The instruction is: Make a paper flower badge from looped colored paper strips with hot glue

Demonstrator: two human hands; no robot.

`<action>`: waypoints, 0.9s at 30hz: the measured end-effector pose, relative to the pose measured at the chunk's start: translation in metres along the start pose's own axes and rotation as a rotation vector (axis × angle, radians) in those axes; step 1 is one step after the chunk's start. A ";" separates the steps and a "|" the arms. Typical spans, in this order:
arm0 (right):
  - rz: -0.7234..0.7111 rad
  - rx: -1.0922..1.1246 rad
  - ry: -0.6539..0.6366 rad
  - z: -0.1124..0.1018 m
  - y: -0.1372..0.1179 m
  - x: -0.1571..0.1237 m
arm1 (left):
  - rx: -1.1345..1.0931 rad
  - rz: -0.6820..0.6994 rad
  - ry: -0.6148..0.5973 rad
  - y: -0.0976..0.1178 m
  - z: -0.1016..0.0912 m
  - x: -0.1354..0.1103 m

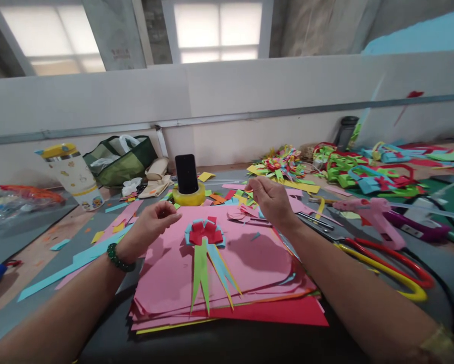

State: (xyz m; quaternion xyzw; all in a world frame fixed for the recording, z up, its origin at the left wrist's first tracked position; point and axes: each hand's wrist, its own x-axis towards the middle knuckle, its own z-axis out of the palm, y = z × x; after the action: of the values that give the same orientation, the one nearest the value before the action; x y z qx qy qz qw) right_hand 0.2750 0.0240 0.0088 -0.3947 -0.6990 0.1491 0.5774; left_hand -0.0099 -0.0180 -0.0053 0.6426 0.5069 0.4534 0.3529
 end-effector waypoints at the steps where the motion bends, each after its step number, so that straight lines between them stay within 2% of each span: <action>1: -0.009 -0.015 -0.015 0.000 0.001 0.000 | 0.007 -0.016 -0.009 0.000 -0.001 0.000; 6: -0.029 -0.026 -0.117 0.003 0.007 -0.002 | 0.037 -0.078 -0.039 0.007 -0.006 -0.002; 9: -0.038 0.007 -0.228 0.010 0.004 -0.007 | 0.003 -0.040 -0.115 0.010 -0.001 -0.005; 11: -0.056 0.043 -0.345 0.015 -0.004 -0.013 | -0.018 0.025 -0.178 0.010 0.005 -0.008; 13: -0.099 0.051 -0.533 0.019 -0.014 -0.021 | 0.004 0.078 -0.208 0.008 0.012 -0.011; 16: -0.218 -0.069 -0.795 0.023 -0.027 -0.033 | 0.067 0.108 -0.233 0.005 0.018 -0.012; 19: -0.307 -0.264 -0.877 0.025 -0.034 -0.040 | 0.036 0.112 -0.256 0.004 0.013 -0.010; 23: -0.307 -0.324 -0.918 0.027 -0.034 -0.042 | -0.271 0.017 -0.170 0.008 -0.011 -0.001; 27: -0.261 -0.297 -0.927 0.028 -0.034 -0.042 | -0.477 0.082 0.064 0.007 -0.047 0.014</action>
State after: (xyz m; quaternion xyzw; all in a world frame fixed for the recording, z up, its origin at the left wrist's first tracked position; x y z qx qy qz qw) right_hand 0.2375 -0.0210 -0.0055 -0.2744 -0.9390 0.1343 0.1578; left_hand -0.0512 -0.0067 0.0201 0.5462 0.3700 0.5944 0.4599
